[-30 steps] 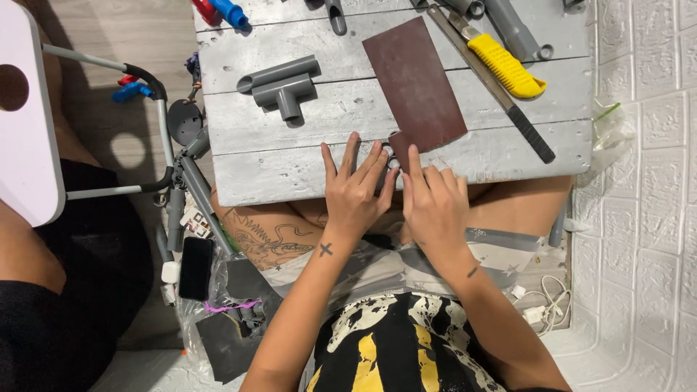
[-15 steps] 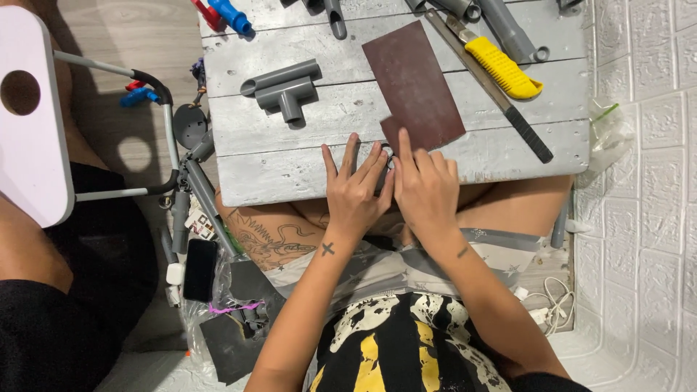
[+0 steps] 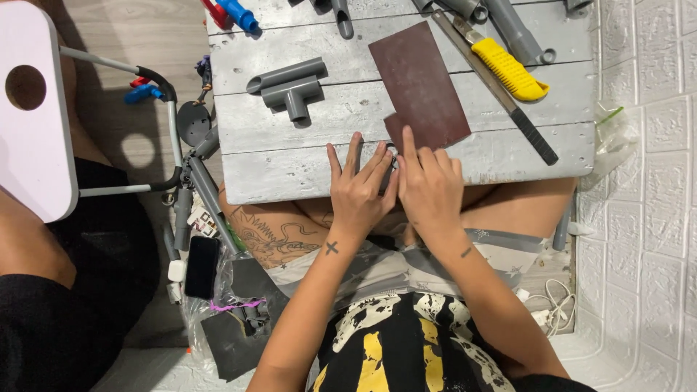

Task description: Sanding the edges and surfaces of small plastic rings using sandpaper to smooth them.

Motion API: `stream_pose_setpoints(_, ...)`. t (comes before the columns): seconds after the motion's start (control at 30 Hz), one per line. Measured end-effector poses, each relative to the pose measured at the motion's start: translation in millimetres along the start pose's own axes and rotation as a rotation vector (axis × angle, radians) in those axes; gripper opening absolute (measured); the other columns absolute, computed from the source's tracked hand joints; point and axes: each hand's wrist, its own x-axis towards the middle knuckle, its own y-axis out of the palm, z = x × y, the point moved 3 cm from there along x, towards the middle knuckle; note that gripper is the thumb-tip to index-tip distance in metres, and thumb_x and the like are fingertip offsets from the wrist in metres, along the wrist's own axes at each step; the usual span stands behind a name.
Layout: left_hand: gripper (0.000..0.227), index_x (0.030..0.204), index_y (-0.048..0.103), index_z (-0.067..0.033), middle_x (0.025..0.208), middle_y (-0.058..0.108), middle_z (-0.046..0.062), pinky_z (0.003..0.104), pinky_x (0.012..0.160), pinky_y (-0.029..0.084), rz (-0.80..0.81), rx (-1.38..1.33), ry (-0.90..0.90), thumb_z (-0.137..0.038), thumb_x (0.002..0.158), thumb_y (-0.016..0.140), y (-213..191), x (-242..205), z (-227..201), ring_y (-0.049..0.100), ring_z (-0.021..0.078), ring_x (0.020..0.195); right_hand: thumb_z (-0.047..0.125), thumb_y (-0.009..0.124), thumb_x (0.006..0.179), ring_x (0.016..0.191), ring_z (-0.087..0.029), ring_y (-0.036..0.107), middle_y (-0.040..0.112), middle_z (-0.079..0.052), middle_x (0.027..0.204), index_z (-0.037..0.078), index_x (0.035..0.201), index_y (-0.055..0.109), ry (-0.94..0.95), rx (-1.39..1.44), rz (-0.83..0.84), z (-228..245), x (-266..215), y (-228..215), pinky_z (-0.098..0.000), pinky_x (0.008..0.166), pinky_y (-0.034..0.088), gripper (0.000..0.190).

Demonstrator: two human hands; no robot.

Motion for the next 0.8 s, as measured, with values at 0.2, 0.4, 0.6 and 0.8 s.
stream_pose_setpoints(0.2, 0.028, 0.107, 0.08, -0.009, 0.11, 0.079, 0.009, 0.065, 0.119, 0.025, 0.009, -0.02, -0.012, -0.024, 0.083, 0.082, -5, 5, -3, 0.063, 0.0352, 0.127, 0.026, 0.063, 0.103, 0.072, -0.022, 0.054, 0.057, -0.004, 0.078, 0.01, 0.14, 0.067, 0.001, -0.008, 0.027, -5, -18, -9, -0.0339, 0.067, 0.038, 0.04)
stream_pose_setpoints(0.4, 0.029, 0.107, 0.08, -0.0091, 0.11, 0.079, 0.009, 0.064, 0.121, 0.022, -0.004, -0.015, -0.005, -0.023, 0.081, 0.081, -2, 2, -2, 0.062, 0.0358, 0.128, 0.024, 0.063, 0.104, 0.072, -0.022, 0.054, 0.057, -0.004, 0.078, 0.009, 0.141, 0.066, -0.007, -0.004, 0.015, -1, -3, -6, -0.0333, 0.067, 0.037, 0.04)
stream_pose_setpoints(0.6, 0.029, 0.107, 0.08, -0.0088, 0.111, 0.079, 0.009, 0.064, 0.121, 0.022, 0.004, -0.011, 0.0, -0.025, 0.083, 0.082, -3, 3, -2, 0.061, 0.035, 0.129, 0.025, 0.061, 0.104, 0.072, -0.022, 0.053, 0.055, -0.004, 0.077, 0.01, 0.141, 0.066, -0.005, -0.025, 0.031, -4, -16, -5, -0.0338, 0.067, 0.037, 0.04)
stream_pose_setpoints(0.8, 0.029, 0.107, 0.08, -0.0096, 0.11, 0.079, 0.008, 0.063, 0.122, 0.021, -0.005, -0.018, -0.009, -0.025, 0.082, 0.081, -3, 2, -2, 0.061, 0.0351, 0.129, 0.024, 0.062, 0.103, 0.074, -0.022, 0.054, 0.057, -0.004, 0.079, 0.009, 0.141, 0.066, -0.004, -0.012, 0.021, -2, -9, -6, -0.0337, 0.068, 0.037, 0.041)
